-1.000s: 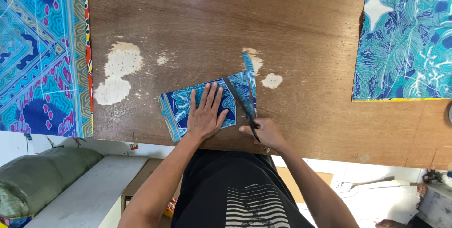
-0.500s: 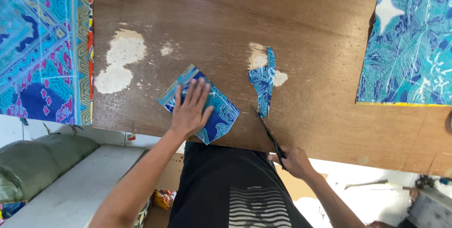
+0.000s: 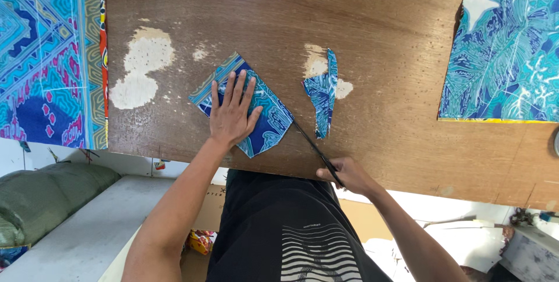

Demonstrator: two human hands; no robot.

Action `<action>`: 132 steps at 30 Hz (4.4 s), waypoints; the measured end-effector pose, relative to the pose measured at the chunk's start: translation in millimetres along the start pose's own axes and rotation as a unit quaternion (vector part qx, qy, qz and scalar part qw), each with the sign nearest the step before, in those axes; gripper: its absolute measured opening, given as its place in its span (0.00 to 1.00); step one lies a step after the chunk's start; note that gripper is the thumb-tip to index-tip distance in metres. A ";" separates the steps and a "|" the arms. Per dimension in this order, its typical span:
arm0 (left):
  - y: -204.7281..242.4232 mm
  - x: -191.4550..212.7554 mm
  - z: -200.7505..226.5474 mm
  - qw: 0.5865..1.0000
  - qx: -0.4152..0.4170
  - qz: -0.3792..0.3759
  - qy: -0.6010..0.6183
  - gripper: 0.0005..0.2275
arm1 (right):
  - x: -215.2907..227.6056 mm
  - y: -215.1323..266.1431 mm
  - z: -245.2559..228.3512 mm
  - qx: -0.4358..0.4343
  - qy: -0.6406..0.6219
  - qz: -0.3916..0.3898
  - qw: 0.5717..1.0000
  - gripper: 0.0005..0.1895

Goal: The person cuts a large piece of blue patterned fabric using shears on a wooden table. They follow white chalk lines to cut out a specific shape, then trim smaller pieces and fold them. The cut pieces are placed on the table alongside other colorful fabric scraps.

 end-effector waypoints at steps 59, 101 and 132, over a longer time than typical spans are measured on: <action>-12.4 4.3 -5.9 0.994 0.108 0.003 0.001 0.32 | 9.2 -63.7 -116.7 0.025 0.057 0.010 0.998 0.32; 0.9 18.5 -11.7 0.924 -0.343 -0.169 0.006 0.31 | 73.6 15.4 -15.6 -0.038 0.380 0.274 0.883 0.36; -1.4 -1.1 -4.3 0.997 -0.047 -0.055 -0.027 0.32 | -6.9 -27.0 -41.3 -0.024 0.051 0.029 0.998 0.32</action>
Point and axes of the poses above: each hand's wrist, its own y-axis away from the middle knuckle, its own x-axis out of the back of the hand, z = x × y, the point moved 3 cm from there along -y, towards the middle knuckle, and after that the axes turned 4 degrees about x, right-handed, at the moved point
